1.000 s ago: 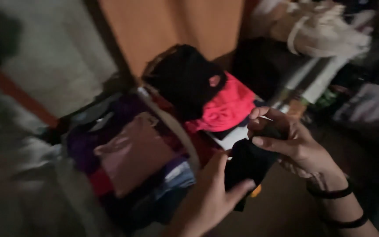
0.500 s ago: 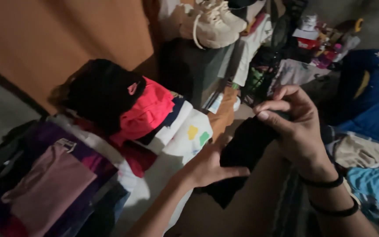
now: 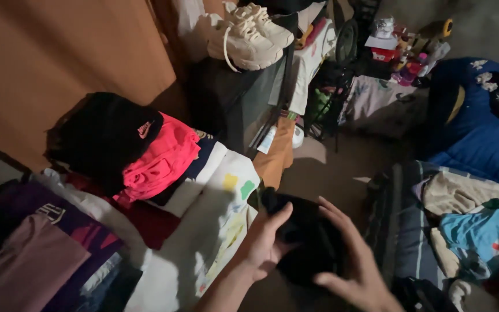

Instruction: Folding various pieces of laundry on a bed.

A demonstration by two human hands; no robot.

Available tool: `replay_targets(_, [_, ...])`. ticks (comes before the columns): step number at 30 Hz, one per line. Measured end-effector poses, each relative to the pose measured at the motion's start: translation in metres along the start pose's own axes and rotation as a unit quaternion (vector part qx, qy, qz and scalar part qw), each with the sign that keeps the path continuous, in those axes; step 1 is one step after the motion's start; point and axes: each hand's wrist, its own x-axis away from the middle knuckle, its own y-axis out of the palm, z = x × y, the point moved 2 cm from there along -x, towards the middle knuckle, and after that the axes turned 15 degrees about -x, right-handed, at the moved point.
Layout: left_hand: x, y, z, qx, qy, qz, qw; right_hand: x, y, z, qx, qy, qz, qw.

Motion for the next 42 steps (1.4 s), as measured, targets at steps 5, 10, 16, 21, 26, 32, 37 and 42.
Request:
replay_targets(5, [0.040, 0.035, 0.029, -0.228, 0.164, -0.039, 0.959, 0.035, -0.016, 0.081, -0.088, 0.189, 0.114, 0.971])
replay_targets(10, [0.050, 0.025, 0.030, -0.515, 0.280, 0.040, 0.809, 0.031, -0.049, 0.109, -0.165, 0.219, 0.101, 0.956])
replay_targets(16, [0.090, 0.062, 0.088, -0.585, 0.515, 0.325, 0.536, -0.010, -0.061, 0.086, -0.161, 0.259, -0.058, 0.950])
replay_targets(21, [0.092, 0.045, 0.124, -0.618, 0.429, 0.231, 0.616, -0.073, -0.046, 0.011, 0.038, 0.023, -0.258, 0.965])
replay_targets(26, [0.067, 0.002, 0.089, -0.355, 0.225, 0.030, 0.907, -0.082, -0.057, 0.008, 0.087, -0.017, -0.278, 0.957])
replay_targets(32, [0.083, -0.006, 0.106, -0.234, 0.271, 0.076, 0.931, -0.062, -0.098, 0.067, 0.099, 0.191, -0.203, 0.955])
replay_targets(37, [0.101, -0.023, 0.126, -0.252, 0.297, 0.028, 0.921, -0.054, -0.104, 0.091, -0.108, 0.224, -0.098, 0.964])
replay_targets(42, [0.106, -0.013, 0.149, -0.318, 0.285, 0.022, 0.904, -0.075, -0.086, 0.100, -0.287, 0.174, -0.040, 0.941])
